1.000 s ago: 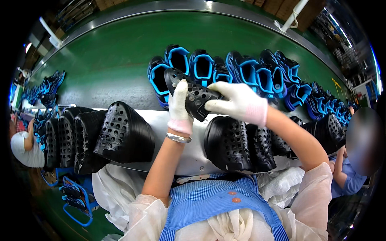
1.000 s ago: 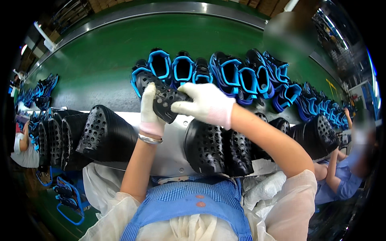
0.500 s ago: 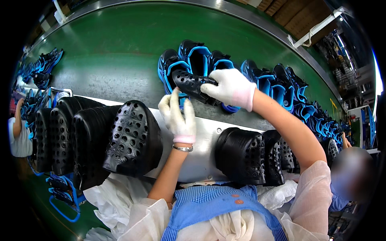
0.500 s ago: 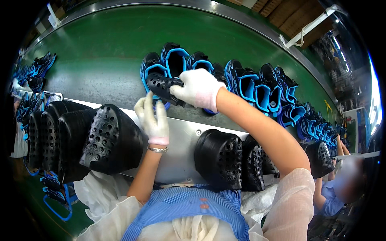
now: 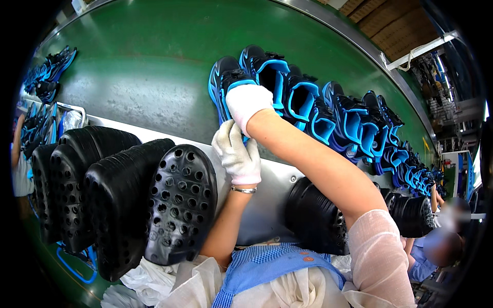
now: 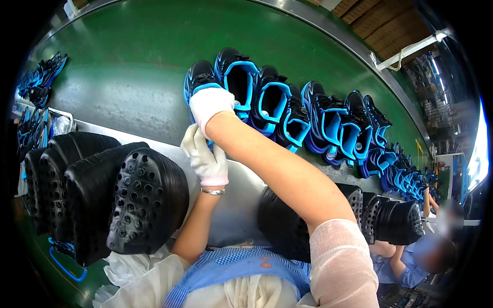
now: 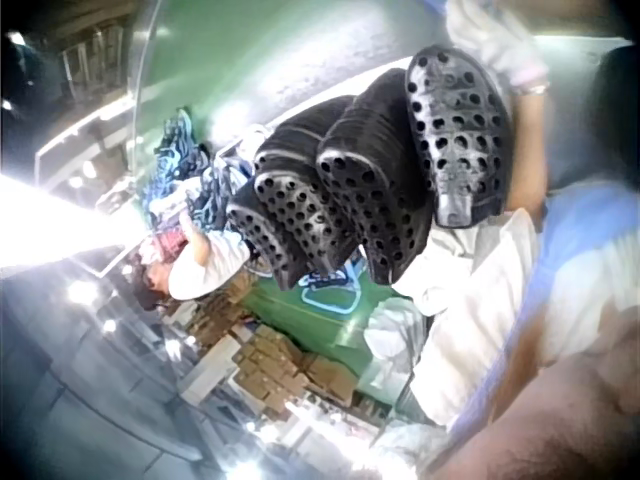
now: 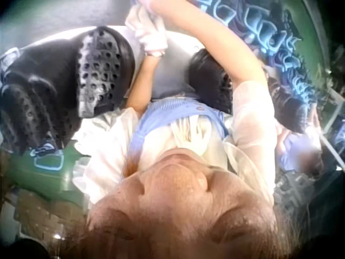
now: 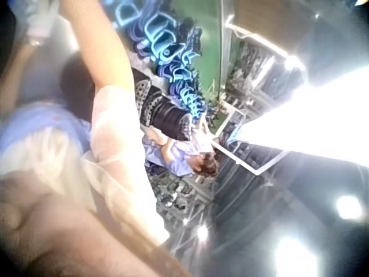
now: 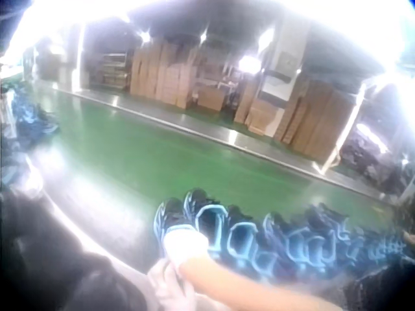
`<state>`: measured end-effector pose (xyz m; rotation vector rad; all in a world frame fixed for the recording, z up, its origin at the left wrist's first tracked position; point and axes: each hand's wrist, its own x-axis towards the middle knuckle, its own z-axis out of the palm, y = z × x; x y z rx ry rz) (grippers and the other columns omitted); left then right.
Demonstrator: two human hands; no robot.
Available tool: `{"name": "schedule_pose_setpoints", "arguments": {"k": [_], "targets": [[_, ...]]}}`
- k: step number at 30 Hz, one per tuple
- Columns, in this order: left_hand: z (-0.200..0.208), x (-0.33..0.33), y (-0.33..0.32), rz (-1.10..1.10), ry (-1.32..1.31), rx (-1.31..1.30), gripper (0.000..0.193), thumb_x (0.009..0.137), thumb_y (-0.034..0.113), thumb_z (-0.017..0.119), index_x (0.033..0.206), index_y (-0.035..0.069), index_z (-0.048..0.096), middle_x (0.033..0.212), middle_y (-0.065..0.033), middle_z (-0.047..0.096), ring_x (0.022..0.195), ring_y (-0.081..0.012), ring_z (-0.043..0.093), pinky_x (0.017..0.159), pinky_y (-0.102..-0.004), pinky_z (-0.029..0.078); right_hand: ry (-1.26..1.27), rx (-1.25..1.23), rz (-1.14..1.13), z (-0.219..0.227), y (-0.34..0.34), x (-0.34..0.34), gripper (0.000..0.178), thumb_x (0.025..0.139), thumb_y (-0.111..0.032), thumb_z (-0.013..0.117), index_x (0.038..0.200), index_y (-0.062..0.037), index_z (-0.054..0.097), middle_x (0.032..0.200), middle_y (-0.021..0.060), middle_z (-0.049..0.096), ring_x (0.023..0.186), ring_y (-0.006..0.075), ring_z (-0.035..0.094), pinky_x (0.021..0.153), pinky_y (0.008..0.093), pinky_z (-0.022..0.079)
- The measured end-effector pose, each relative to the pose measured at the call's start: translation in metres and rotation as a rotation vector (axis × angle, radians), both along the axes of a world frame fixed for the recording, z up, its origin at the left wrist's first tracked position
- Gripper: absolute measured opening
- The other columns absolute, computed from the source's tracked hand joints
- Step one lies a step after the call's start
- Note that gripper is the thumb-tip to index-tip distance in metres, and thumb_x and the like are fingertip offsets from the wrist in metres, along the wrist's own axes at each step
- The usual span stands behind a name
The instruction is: The person assembles shoes by taking black shoe outsoles from a stack and inserting blue shoe uppers into them at a conveyor line.
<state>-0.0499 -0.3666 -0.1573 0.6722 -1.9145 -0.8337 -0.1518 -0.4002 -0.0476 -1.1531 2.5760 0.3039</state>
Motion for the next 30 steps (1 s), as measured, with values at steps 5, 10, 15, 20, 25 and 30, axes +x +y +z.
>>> {"name": "schedule_pose_setpoints", "arguments": {"k": [5, 10, 15, 20, 25, 30], "targets": [[0.005, -0.002, 0.0, -0.021, -0.015, 0.042, 0.046, 0.07, 0.0, 0.066, 0.115, 0.001, 0.057, 0.122, -0.0169, 0.052, 0.113, -0.0367, 0.047, 0.098, -0.0463, 0.038, 0.041, -0.016, 0.021, -0.019, -0.012, -0.017, 0.02, 0.082, -0.006, 0.056, 0.093, -0.0069, 0.073, 0.097, 0.0146, 0.07, 0.089, 0.0284, 0.069, 0.073, 0.0386, 0.056], [0.006, -0.006, 0.001, -0.005, 0.008, 0.048, 0.045, 0.069, 0.0, 0.068, 0.113, 0.002, 0.057, 0.121, -0.0158, 0.052, 0.113, -0.0356, 0.047, 0.097, -0.0458, 0.038, 0.047, -0.029, 0.022, -0.021, -0.011, -0.026, 0.018, 0.081, -0.007, 0.057, 0.09, -0.0069, 0.073, 0.091, 0.0125, 0.071, 0.086, 0.0282, 0.07, 0.07, 0.0397, 0.056], [0.001, -0.004, 0.002, 0.049, 0.01, 0.055, 0.042, 0.071, 0.001, 0.068, 0.112, 0.004, 0.058, 0.121, -0.0156, 0.05, 0.111, -0.0355, 0.048, 0.096, -0.0452, 0.04, 0.086, 0.1, 0.086, 0.004, -0.017, -0.013, 0.027, 0.069, -0.014, 0.077, 0.096, -0.0117, 0.075, 0.095, 0.0078, 0.073, 0.089, 0.0247, 0.071, 0.072, 0.0389, 0.056], [-0.001, -0.002, -0.004, 0.034, 0.02, 0.115, 0.04, 0.074, 0.001, 0.067, 0.112, 0.006, 0.058, 0.12, -0.0159, 0.048, 0.11, -0.035, 0.049, 0.094, -0.0442, 0.041, 0.153, -0.014, 0.115, -0.012, -0.019, -0.013, 0.017, 0.077, -0.008, 0.06, 0.087, -0.0083, 0.074, 0.087, 0.0102, 0.072, 0.082, 0.0255, 0.071, 0.063, 0.0399, 0.056], [0.006, -0.014, 0.004, 0.017, -0.005, 0.021, 0.033, 0.078, 0.009, 0.069, 0.109, 0.006, 0.058, 0.117, -0.015, 0.051, 0.11, -0.0341, 0.049, 0.097, -0.0439, 0.038, 0.113, -0.216, 0.155, -0.003, 0.016, -0.032, 0.017, 0.079, -0.013, 0.061, 0.091, -0.0086, 0.072, 0.091, 0.0141, 0.071, 0.084, 0.0283, 0.07, 0.07, 0.0378, 0.056], [-0.003, -0.018, -0.003, 0.066, -0.034, 0.014, 0.029, 0.084, 0.013, 0.068, 0.111, 0.004, 0.06, 0.112, -0.0136, 0.058, 0.106, -0.0298, 0.054, 0.096, -0.04, 0.04, -0.028, -0.316, 0.228, 0.101, 0.127, 0.004, 0.015, 0.08, -0.015, 0.061, 0.087, -0.0069, 0.072, 0.088, 0.0146, 0.071, 0.084, 0.0305, 0.069, 0.069, 0.0397, 0.055]]}}
